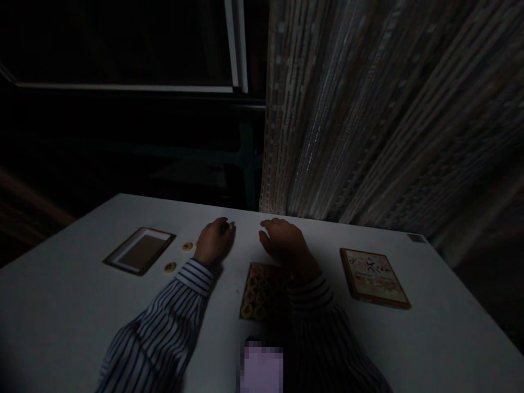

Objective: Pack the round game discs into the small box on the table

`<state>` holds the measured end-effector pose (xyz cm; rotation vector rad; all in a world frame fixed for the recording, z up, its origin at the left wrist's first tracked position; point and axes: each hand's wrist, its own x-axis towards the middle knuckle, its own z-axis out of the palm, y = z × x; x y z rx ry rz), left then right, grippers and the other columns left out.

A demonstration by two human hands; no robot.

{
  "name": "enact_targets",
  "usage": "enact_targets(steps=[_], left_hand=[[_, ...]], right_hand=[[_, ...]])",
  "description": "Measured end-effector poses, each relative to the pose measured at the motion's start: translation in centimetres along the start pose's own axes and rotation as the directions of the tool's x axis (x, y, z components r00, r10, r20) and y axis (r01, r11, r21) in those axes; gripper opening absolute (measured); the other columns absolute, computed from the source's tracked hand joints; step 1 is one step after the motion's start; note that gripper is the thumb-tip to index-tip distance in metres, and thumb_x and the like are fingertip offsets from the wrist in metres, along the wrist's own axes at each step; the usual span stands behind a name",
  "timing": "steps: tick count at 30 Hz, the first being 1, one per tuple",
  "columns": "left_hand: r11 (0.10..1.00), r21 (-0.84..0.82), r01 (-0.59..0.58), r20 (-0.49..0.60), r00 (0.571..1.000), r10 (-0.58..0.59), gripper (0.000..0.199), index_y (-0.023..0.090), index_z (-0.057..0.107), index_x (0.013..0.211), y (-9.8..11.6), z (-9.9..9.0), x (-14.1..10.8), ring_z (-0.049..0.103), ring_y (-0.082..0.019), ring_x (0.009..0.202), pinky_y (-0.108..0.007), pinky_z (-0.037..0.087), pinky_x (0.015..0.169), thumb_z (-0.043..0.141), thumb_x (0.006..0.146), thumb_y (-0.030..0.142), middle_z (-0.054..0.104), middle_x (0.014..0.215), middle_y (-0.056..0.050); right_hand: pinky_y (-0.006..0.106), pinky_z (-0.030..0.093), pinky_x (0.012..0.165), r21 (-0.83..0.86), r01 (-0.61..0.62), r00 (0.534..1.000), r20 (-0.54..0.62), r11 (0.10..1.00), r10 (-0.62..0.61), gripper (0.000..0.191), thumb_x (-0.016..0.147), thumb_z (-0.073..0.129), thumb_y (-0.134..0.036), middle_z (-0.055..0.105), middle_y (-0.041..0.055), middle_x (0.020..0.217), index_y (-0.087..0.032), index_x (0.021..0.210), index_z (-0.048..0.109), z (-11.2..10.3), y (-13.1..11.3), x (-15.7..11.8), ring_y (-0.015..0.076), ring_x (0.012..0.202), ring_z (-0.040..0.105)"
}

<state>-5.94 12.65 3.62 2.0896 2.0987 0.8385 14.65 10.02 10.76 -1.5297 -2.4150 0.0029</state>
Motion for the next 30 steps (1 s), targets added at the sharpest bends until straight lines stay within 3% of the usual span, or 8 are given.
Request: enact_targets(steps=[12, 22, 30], left_hand=[[0.933, -0.350, -0.082, -0.121, 0.992, 0.041, 0.034, 0.015, 0.053, 0.112, 1.8, -2.6, 0.2, 0.059, -0.018, 0.095, -0.031, 0.045, 0.086, 0.050, 0.080, 0.027, 0.064, 0.104, -0.008], [0.838, -0.501, -0.216, -0.223, 0.968, 0.116, 0.030, 0.015, 0.055, 0.108, 3.9, -4.3, -0.5, 0.058, -0.016, 0.091, -0.029, 0.047, 0.083, 0.053, 0.079, 0.025, 0.060, 0.104, -0.008], [0.750, -0.628, -0.210, -0.166, 0.977, 0.135, 0.032, 0.018, 0.056, 0.107, 6.4, -4.6, -2.1, 0.057, -0.015, 0.087, -0.028, 0.049, 0.079, 0.057, 0.075, 0.021, 0.057, 0.097, -0.006]], right_hand=[[0.029, 0.042, 0.083, -0.008, 0.013, 1.000, -0.025, 1.000, -0.013, 0.033, 0.087, 0.040, -0.031, 0.063, 0.0064, 0.108, -0.018, 0.112, 0.057, 0.0, 0.3, -0.1, 0.0178, 0.099, 0.056], [0.029, 0.043, 0.080, -0.007, 0.025, 0.998, -0.058, 1.000, -0.025, 0.033, 0.087, 0.041, -0.031, 0.064, 0.0067, 0.106, -0.017, 0.110, 0.059, -0.8, 0.1, -0.2, 0.0175, 0.092, 0.059], [0.028, 0.044, 0.078, 0.032, 0.009, 0.995, -0.102, 0.999, -0.006, 0.032, 0.085, 0.043, -0.031, 0.065, 0.0064, 0.102, -0.017, 0.109, 0.059, -1.3, 0.9, -0.4, 0.0175, 0.089, 0.059]])
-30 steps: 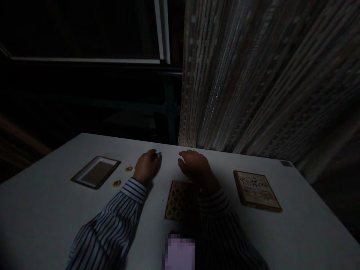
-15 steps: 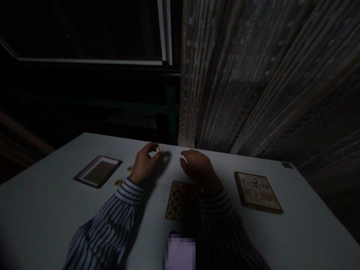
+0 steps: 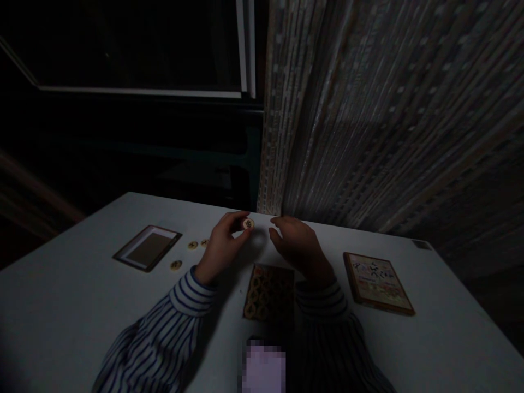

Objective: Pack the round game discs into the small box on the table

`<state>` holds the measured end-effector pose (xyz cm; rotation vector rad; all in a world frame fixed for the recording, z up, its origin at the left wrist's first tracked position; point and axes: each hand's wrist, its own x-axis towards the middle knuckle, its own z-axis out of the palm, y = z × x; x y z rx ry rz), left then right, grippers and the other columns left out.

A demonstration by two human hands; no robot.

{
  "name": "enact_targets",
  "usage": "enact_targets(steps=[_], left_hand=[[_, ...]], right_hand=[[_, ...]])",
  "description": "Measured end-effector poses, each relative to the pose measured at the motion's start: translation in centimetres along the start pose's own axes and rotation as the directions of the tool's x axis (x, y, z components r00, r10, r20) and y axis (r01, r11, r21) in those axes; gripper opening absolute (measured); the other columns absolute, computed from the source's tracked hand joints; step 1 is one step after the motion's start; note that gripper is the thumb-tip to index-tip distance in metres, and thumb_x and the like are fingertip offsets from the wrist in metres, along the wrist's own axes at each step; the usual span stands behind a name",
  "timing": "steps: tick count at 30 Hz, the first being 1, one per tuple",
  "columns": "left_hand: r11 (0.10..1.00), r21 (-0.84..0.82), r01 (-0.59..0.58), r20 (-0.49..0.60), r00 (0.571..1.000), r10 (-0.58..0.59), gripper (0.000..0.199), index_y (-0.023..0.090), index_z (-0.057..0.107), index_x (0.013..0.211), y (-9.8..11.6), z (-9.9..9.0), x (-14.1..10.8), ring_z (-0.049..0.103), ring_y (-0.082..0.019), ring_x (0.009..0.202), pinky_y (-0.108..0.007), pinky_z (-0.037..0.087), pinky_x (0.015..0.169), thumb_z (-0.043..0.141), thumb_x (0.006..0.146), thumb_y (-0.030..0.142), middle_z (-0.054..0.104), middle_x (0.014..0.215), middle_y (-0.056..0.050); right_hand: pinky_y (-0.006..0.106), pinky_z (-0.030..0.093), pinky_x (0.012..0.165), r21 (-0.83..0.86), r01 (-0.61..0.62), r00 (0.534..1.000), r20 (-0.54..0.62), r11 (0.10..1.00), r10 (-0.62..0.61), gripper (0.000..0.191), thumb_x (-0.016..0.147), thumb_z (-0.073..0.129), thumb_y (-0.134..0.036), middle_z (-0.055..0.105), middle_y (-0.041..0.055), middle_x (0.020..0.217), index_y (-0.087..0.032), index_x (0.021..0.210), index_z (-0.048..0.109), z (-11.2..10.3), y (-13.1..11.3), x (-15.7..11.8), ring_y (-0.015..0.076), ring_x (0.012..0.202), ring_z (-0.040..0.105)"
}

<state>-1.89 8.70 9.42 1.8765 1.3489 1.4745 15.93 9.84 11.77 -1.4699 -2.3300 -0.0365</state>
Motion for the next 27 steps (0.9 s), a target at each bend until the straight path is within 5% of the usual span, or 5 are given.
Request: enact_targets(steps=[12, 27], left_hand=[[0.980, -0.174, 0.095, 0.098, 0.992, -0.079, 0.027, 0.016, 0.060, 0.100, 2.4, 0.5, -0.9, 0.059, -0.011, 0.074, -0.024, 0.050, 0.071, 0.060, 0.073, 0.020, 0.062, 0.092, -0.005], [0.928, -0.270, 0.256, 0.298, 0.939, -0.173, 0.018, 0.016, 0.053, 0.084, 1.6, -1.6, 0.0, 0.056, -0.010, 0.068, -0.022, 0.044, 0.063, 0.063, 0.070, 0.021, 0.059, 0.074, 0.001]], right_hand=[[0.027, 0.044, 0.073, 0.078, -0.051, 0.994, -0.093, 0.996, 0.059, 0.031, 0.084, 0.045, -0.030, 0.066, 0.0069, 0.097, -0.016, 0.105, 0.062, -2.7, 0.6, -1.0, 0.0174, 0.083, 0.060], [0.030, 0.045, 0.073, 0.250, 0.067, 0.995, -0.095, 0.966, -0.045, 0.028, 0.083, 0.048, -0.030, 0.067, 0.0064, 0.094, -0.017, 0.103, 0.062, -2.5, -0.6, -1.1, 0.0171, 0.082, 0.061]])
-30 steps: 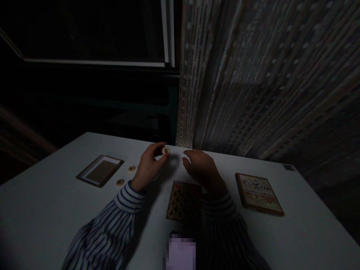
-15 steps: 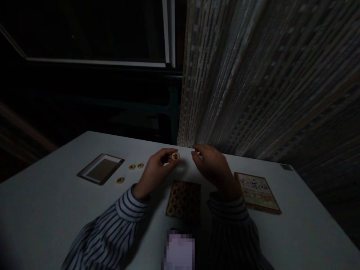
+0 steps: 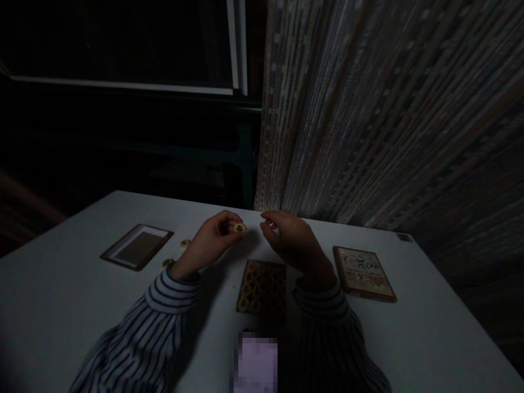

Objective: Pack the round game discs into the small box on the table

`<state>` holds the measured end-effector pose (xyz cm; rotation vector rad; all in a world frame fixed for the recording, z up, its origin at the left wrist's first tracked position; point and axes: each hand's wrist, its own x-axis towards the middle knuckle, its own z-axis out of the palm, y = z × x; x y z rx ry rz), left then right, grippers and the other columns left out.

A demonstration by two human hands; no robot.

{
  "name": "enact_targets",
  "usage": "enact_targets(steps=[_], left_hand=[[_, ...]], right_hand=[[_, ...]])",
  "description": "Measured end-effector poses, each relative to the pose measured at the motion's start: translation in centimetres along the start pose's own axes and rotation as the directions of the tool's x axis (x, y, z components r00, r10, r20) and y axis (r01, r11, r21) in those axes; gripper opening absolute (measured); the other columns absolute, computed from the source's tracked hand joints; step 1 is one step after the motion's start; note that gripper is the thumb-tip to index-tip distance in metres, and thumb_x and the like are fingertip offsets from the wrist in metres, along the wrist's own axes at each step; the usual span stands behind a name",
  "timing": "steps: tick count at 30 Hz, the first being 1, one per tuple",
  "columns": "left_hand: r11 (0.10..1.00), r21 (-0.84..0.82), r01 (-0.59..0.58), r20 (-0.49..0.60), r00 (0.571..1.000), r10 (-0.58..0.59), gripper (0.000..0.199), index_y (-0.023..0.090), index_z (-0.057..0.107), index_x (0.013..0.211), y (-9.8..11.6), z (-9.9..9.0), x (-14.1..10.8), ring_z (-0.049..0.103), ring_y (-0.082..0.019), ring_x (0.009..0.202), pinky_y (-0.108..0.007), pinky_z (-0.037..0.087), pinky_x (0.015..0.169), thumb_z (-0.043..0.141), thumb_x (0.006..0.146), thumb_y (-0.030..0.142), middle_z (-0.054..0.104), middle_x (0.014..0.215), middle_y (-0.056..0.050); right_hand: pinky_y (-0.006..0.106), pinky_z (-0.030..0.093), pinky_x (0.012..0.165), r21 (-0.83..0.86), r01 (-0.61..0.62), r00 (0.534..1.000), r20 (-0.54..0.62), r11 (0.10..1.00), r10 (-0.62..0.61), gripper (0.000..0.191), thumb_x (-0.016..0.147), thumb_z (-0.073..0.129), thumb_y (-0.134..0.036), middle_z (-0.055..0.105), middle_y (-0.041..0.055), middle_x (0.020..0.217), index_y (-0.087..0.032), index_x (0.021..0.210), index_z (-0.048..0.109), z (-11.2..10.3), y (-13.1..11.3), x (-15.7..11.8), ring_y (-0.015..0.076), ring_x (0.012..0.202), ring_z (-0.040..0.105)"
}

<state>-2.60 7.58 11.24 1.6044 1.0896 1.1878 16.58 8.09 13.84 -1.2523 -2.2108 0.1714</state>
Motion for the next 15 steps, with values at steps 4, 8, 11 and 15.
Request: enact_targets(steps=[4, 8, 11, 15], left_hand=[[0.999, -0.016, 0.034, 0.030, 0.999, -0.033, 0.019, 0.016, 0.055, 0.083, 0.07, -0.17, -0.04, 0.054, -0.009, 0.062, -0.021, 0.042, 0.059, 0.065, 0.068, 0.022, 0.058, 0.070, 0.002], [0.997, -0.045, 0.055, 0.050, 0.997, -0.053, 0.021, 0.015, 0.055, 0.084, 0.11, -0.12, -0.09, 0.054, -0.009, 0.062, -0.022, 0.042, 0.059, 0.065, 0.067, 0.022, 0.059, 0.070, 0.001], [0.996, -0.057, 0.070, 0.061, 0.996, -0.067, 0.021, 0.015, 0.056, 0.084, 0.26, -0.05, -0.12, 0.054, -0.009, 0.062, -0.021, 0.042, 0.059, 0.066, 0.067, 0.022, 0.060, 0.070, 0.001], [0.996, -0.057, 0.076, 0.068, 0.995, -0.072, 0.019, 0.014, 0.056, 0.080, 0.58, -0.08, -0.17, 0.054, -0.009, 0.063, -0.021, 0.042, 0.059, 0.067, 0.066, 0.023, 0.059, 0.069, 0.001]], right_hand=[[0.030, 0.046, 0.076, 0.023, 0.026, 0.999, 0.020, 0.999, -0.026, 0.028, 0.083, 0.047, -0.029, 0.067, 0.0066, 0.097, -0.017, 0.104, 0.062, 0.14, -0.40, -0.02, 0.0167, 0.084, 0.061], [0.031, 0.045, 0.078, 0.033, 0.049, 0.998, 0.039, 0.998, -0.050, 0.028, 0.084, 0.047, -0.028, 0.067, 0.0062, 0.097, -0.017, 0.105, 0.061, 0.35, -0.70, -0.07, 0.0167, 0.085, 0.061], [0.031, 0.045, 0.078, 0.033, 0.057, 0.997, 0.052, 0.998, -0.059, 0.028, 0.084, 0.047, -0.028, 0.067, 0.0060, 0.097, -0.017, 0.105, 0.061, 0.47, -0.77, -0.12, 0.0167, 0.084, 0.061], [0.031, 0.045, 0.079, 0.027, 0.050, 0.997, 0.060, 0.998, -0.052, 0.028, 0.084, 0.047, -0.028, 0.067, 0.0057, 0.099, -0.017, 0.106, 0.061, 0.54, -0.68, -0.12, 0.0168, 0.085, 0.061]])
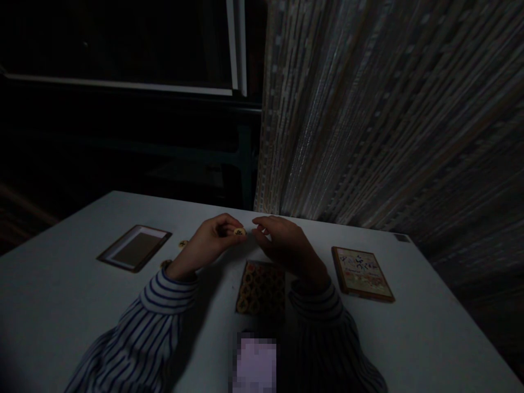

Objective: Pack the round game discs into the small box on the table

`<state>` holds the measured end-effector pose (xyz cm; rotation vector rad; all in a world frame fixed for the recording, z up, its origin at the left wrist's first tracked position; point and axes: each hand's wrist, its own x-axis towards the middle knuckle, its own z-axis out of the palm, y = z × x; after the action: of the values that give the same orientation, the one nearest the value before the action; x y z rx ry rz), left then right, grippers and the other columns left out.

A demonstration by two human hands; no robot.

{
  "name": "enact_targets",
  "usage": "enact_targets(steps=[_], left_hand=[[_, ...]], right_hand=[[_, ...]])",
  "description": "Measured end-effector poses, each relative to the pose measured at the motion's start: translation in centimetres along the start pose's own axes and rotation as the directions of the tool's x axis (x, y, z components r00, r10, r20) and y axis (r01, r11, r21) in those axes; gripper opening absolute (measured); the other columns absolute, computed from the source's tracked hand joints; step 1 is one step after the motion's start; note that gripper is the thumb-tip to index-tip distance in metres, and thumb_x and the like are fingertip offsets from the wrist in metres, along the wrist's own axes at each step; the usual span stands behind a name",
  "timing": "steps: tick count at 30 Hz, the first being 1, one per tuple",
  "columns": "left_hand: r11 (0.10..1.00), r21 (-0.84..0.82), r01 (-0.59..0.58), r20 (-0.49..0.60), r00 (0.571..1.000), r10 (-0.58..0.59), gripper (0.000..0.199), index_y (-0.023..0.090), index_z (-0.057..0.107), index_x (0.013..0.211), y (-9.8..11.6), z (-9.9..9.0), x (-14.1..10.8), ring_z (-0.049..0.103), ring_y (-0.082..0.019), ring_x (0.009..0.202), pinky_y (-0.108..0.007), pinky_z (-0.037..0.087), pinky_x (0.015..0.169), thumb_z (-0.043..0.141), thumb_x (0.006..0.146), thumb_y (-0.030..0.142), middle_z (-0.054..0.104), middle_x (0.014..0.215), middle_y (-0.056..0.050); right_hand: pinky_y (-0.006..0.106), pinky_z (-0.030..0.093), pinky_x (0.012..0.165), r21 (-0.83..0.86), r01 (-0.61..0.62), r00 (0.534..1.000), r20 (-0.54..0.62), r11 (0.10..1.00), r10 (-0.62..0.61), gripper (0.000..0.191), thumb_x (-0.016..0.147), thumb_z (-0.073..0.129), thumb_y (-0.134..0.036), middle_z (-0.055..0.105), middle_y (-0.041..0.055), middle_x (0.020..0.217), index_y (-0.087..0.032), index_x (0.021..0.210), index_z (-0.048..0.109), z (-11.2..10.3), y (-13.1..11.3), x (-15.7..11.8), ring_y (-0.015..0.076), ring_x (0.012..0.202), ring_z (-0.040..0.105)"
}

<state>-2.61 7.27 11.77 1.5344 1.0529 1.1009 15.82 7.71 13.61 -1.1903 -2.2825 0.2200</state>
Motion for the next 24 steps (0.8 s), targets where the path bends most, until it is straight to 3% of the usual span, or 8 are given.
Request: enact_targets(steps=[7, 18, 24], left_hand=[[0.998, 0.062, -0.021, -0.007, 1.000, 0.021, 0.019, 0.014, 0.059, 0.078, 0.26, -0.09, -0.22, 0.056, -0.010, 0.066, -0.022, 0.042, 0.061, 0.066, 0.069, 0.030, 0.062, 0.070, 0.000], [0.997, -0.074, -0.001, 0.029, 1.000, 0.003, 0.017, 0.015, 0.060, 0.077, 0.44, -0.11, -0.24, 0.061, -0.012, 0.072, -0.026, 0.046, 0.070, 0.063, 0.073, 0.031, 0.066, 0.075, -0.002], [0.997, -0.071, -0.011, 0.008, 1.000, 0.012, 0.019, 0.014, 0.060, 0.077, 0.22, -0.13, -0.17, 0.059, -0.011, 0.070, -0.024, 0.045, 0.067, 0.061, 0.074, 0.033, 0.065, 0.074, -0.002]], right_hand=[[0.031, 0.045, 0.079, -0.007, 0.004, 1.000, 0.008, 1.000, -0.004, 0.027, 0.083, 0.048, -0.026, 0.067, 0.0060, 0.098, -0.017, 0.105, 0.061, -0.14, -0.21, -0.01, 0.0168, 0.084, 0.061], [0.031, 0.046, 0.078, -0.006, 0.049, 0.999, 0.005, 0.999, -0.049, 0.027, 0.084, 0.047, -0.027, 0.067, 0.0064, 0.099, -0.018, 0.105, 0.062, -0.24, -0.15, -0.23, 0.0164, 0.084, 0.062], [0.027, 0.044, 0.072, 0.062, 0.051, 0.997, 0.058, 0.997, -0.055, 0.020, 0.084, 0.048, -0.027, 0.068, 0.0040, 0.088, -0.019, 0.092, 0.065, -0.47, -0.17, -0.25, 0.0144, 0.079, 0.061]])
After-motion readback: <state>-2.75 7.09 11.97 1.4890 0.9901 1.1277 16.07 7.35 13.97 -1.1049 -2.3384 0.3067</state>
